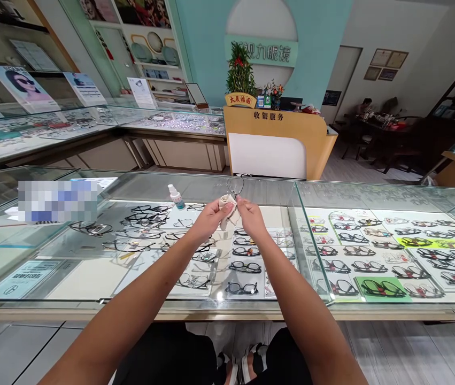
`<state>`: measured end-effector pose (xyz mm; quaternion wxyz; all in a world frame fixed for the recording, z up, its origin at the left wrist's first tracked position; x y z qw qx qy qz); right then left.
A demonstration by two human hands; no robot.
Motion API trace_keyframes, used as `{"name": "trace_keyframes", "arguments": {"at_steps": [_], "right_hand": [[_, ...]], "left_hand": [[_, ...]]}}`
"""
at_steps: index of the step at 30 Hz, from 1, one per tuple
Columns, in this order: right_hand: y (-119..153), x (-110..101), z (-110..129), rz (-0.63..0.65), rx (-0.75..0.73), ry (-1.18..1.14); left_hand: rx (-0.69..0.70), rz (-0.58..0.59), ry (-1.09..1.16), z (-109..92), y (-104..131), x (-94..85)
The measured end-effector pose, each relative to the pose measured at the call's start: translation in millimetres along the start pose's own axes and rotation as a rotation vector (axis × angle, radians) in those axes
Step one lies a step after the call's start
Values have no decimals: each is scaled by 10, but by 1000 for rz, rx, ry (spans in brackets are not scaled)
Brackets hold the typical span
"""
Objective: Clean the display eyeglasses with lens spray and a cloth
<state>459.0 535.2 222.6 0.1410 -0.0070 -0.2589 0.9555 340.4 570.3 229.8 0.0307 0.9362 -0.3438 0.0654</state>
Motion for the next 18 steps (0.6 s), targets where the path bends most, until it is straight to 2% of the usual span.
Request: {"name": "trace_keyframes", "arguments": {"at_steps": [4,11,15,18], "right_hand": [[-8,-20,-35,-8,45,-89],[-16,-21,-68,-13,83,-179],[-11,22,-30,23,53,-190],[22,39,-27,32,83,-170]], "left_hand": [[-2,6,-14,11,-12,-19],[-89,110,-3,88,-36,-40],[-73,84,33,62,-53,-102],[-62,60,35,31,-54,-131]]}}
Point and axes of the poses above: each hand's wrist, its own y-axis away from the middle knuckle, its own x-axis out of the palm, z = x × y, the point moved 8 cm from there along -y, towards the middle knuckle, and after that the axes turned 13 degrees about -x, right-handed, at the moved point
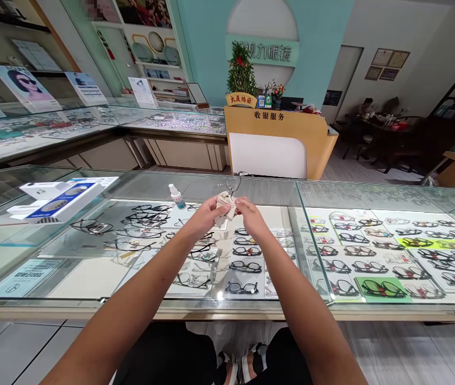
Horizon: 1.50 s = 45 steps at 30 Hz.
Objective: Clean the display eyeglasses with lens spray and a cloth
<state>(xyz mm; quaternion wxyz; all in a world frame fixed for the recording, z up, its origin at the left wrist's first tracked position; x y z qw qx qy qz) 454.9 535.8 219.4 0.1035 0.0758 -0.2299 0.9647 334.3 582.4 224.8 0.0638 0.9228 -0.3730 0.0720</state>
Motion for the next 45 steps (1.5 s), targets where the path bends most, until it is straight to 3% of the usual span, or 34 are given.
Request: {"name": "trace_keyframes", "arguments": {"at_steps": [4,9,15,19,21,26,31,40,45], "right_hand": [[48,-17,2,-10,80,143],[19,62,79,91,19,173],[5,-36,-26,29,24,128],[14,-37,-81,59,29,72],[7,-31,-54,57,14,46],[-18,-150,104,-117,-43,92],[-17,-199,233,-177,-145,141],[-9,-100,168,-121,-106,21],[-6,-111,75,-137,-18,-100]], "left_hand": [[12,11,-74,-30,31,70],[49,18,-154,-35,66,183],[88,-40,-163,0,24,92],[94,-48,-134,37,-32,-7],[85,-49,-86,50,-55,-49],[51,-29,-39,57,-60,-41],[55,-101,-78,48,-19,-16],[135,-106,-179,-42,16,55],[92,-90,-190,8,-9,-2]]}}
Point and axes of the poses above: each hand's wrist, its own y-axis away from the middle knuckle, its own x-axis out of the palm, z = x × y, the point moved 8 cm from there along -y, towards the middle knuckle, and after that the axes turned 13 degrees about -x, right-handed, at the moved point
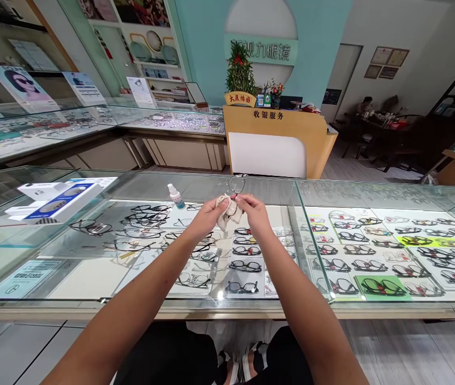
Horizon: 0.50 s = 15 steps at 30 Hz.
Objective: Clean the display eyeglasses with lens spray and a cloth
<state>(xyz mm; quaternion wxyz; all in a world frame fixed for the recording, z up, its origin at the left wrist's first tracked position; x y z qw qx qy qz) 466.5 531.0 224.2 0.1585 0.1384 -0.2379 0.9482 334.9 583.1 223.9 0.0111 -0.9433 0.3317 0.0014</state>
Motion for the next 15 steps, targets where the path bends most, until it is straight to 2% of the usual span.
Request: {"name": "trace_keyframes", "arguments": {"at_steps": [4,9,15], "right_hand": [[1,-9,-29,-17,35,-29],[26,69,-7,48,36,-25],[47,98,-8,53,60,-47]], "left_hand": [[-62,64,26,51,13,64],[-45,-19,86,-6,57,96],[30,-59,67,-93,77,79]]}}
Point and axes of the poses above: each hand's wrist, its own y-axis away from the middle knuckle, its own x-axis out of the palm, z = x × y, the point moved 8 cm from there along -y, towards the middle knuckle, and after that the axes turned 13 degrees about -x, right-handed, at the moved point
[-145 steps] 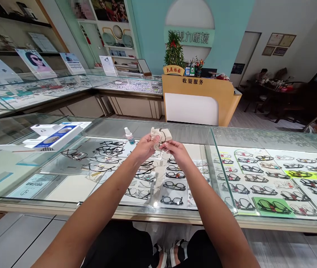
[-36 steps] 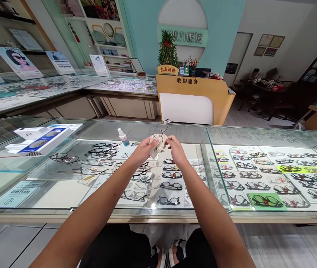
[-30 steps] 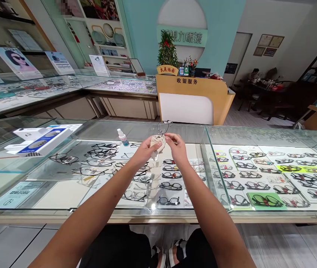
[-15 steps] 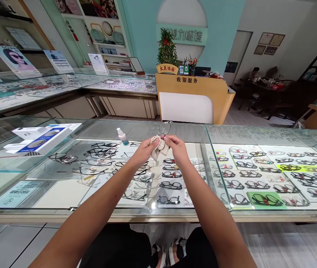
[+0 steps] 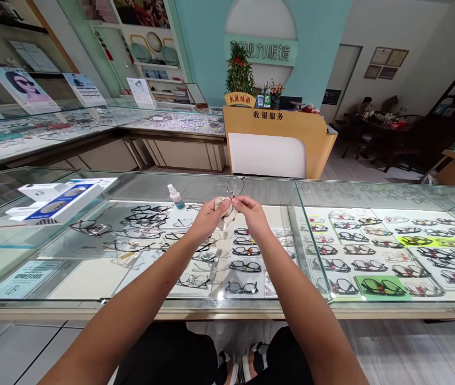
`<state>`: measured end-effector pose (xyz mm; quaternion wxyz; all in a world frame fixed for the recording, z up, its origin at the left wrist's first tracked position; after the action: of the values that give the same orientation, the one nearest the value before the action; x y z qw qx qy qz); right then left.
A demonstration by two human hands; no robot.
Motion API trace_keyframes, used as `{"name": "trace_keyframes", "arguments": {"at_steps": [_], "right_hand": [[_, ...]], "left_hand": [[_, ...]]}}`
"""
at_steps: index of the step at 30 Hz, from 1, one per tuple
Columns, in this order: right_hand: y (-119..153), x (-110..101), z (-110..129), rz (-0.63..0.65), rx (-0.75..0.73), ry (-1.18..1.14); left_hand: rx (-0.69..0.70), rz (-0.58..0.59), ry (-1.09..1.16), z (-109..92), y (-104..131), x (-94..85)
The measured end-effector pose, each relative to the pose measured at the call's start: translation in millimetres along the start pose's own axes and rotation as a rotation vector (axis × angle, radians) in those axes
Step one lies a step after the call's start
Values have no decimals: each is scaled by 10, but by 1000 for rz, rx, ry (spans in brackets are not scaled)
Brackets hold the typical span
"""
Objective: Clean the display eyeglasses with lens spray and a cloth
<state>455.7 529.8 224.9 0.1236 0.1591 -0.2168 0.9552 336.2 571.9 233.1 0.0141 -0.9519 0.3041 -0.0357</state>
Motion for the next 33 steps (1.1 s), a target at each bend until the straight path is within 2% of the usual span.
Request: {"name": "trace_keyframes", "arguments": {"at_steps": [3,8,10,15,20,24,29,33], "right_hand": [[-5,-28,14,-23,-3,-3],[-30,-108,-15,-101,18,-53],[-32,-112,-31,-109,28,-47],[-12,-33,-41,-69,25,-20],[-3,22,-51,-45,13,-51],[-20,-67,-65,-106,53,-40],[-26,-123,-57,-162,104,-116],[-4,-39,-45,-111,92,-93]], "left_hand": [[-39,43,-32,36,-26,-31],[-119,191,-55,99,-37,18],[-110,179,-65,85,-24,41],[-67,18,-28,34,10,51],[-25,-34,-7,49,-9,8],[-84,15,-13,128,-59,-54],[-133,196,-53,98,-20,49],[-134,108,-2,78,9,55]]}}
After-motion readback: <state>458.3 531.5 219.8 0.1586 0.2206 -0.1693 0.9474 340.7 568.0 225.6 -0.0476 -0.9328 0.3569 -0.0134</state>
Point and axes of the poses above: each hand's wrist, its own y-axis away from the middle knuckle, its own x-axis out of the palm, z = x × y, the point moved 8 cm from there along -y, towards the middle knuckle, and after that the axes turned 13 degrees about -x, right-handed, at the moved point
